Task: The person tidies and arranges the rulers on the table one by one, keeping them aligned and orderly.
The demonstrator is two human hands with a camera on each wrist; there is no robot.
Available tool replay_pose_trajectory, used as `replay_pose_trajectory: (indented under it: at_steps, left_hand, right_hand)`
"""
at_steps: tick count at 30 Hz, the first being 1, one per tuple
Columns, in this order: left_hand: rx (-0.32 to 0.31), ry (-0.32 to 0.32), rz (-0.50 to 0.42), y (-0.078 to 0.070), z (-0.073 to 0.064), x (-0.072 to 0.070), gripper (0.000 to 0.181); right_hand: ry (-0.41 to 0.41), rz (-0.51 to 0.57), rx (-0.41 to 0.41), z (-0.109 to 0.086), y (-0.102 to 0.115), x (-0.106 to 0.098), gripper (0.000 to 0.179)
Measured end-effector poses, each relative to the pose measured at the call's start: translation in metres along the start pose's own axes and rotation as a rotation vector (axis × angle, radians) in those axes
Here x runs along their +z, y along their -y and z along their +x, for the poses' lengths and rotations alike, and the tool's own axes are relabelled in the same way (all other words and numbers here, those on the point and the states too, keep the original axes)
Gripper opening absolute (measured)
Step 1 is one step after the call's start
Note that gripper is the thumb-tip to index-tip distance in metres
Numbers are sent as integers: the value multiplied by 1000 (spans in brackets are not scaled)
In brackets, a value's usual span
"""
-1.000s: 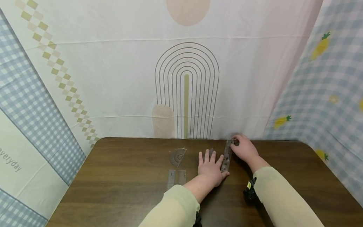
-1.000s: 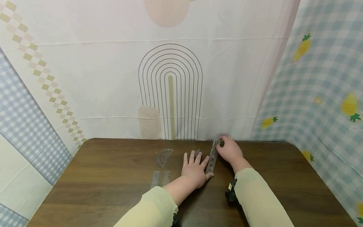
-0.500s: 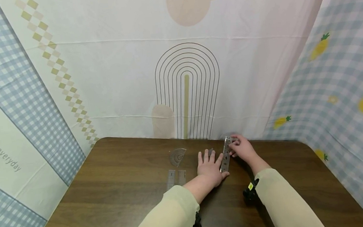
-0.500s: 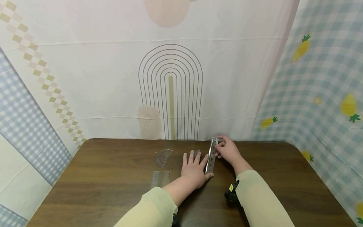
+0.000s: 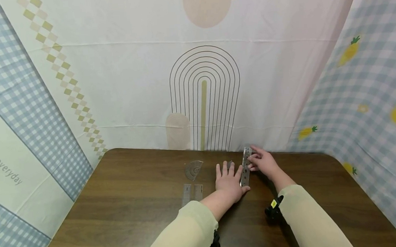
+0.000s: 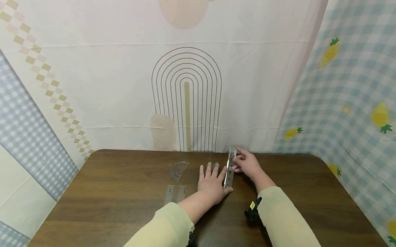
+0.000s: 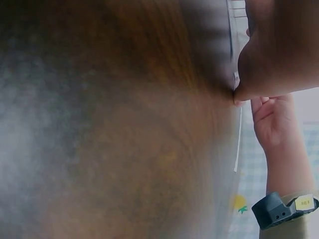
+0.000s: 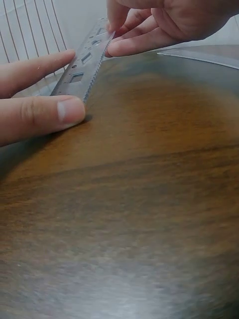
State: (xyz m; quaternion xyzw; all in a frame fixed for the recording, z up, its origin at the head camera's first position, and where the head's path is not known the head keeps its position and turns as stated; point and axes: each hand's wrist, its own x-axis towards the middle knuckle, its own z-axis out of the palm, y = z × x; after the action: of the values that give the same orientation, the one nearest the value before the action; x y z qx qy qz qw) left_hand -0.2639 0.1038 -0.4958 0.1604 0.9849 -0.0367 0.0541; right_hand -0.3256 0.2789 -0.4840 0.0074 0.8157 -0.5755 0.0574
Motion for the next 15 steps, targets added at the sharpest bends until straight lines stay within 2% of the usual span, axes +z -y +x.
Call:
replay_pose_trajectory:
  at_steps: [15]
  left_hand:
    - [-11,-8,9,-1,-4,-3,84]
  right_hand:
    - [-25,51,19,-2,-2,3,60]
